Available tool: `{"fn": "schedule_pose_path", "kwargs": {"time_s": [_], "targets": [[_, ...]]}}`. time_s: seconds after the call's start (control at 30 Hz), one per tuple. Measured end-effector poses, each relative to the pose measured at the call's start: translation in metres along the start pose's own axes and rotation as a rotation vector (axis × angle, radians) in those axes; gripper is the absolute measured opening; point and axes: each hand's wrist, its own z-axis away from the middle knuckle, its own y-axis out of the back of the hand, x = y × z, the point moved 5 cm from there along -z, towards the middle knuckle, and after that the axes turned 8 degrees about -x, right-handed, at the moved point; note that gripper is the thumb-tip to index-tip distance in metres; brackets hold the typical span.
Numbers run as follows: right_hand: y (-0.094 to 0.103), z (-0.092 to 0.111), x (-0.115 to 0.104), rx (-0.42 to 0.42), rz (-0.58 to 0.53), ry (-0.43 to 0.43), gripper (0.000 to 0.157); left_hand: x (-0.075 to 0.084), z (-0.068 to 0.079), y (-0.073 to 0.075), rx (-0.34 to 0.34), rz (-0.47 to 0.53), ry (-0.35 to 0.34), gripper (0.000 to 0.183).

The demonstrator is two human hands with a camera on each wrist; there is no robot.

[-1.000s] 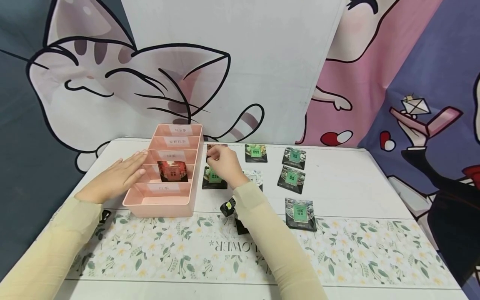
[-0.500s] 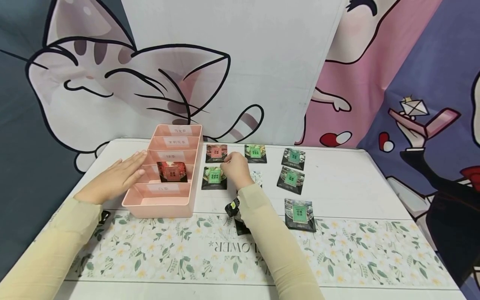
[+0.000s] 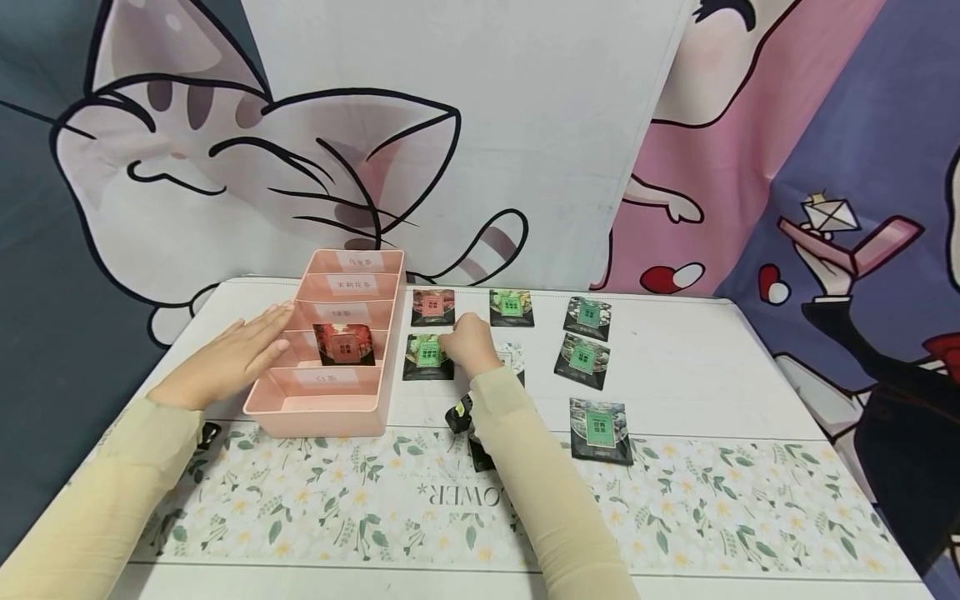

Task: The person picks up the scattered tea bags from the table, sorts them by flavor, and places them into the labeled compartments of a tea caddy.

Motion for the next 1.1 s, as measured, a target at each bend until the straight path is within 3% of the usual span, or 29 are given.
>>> {"fn": "schedule_pose_path", "kwargs": {"time_s": [0.87, 1.1], "targets": [[-0.012, -0.010, 0.008, -0.025, -0.362, -0.056, 0.018, -0.002, -0.002, -0.002, -0.002, 0.015, 0.002, 0.068], [-0.012, -0.012, 0.009, -0.004, -0.429, -0.059, 0.020, -0.002, -0.001, -0.001, -0.006, 0.014, 0.005, 0.068]]}}
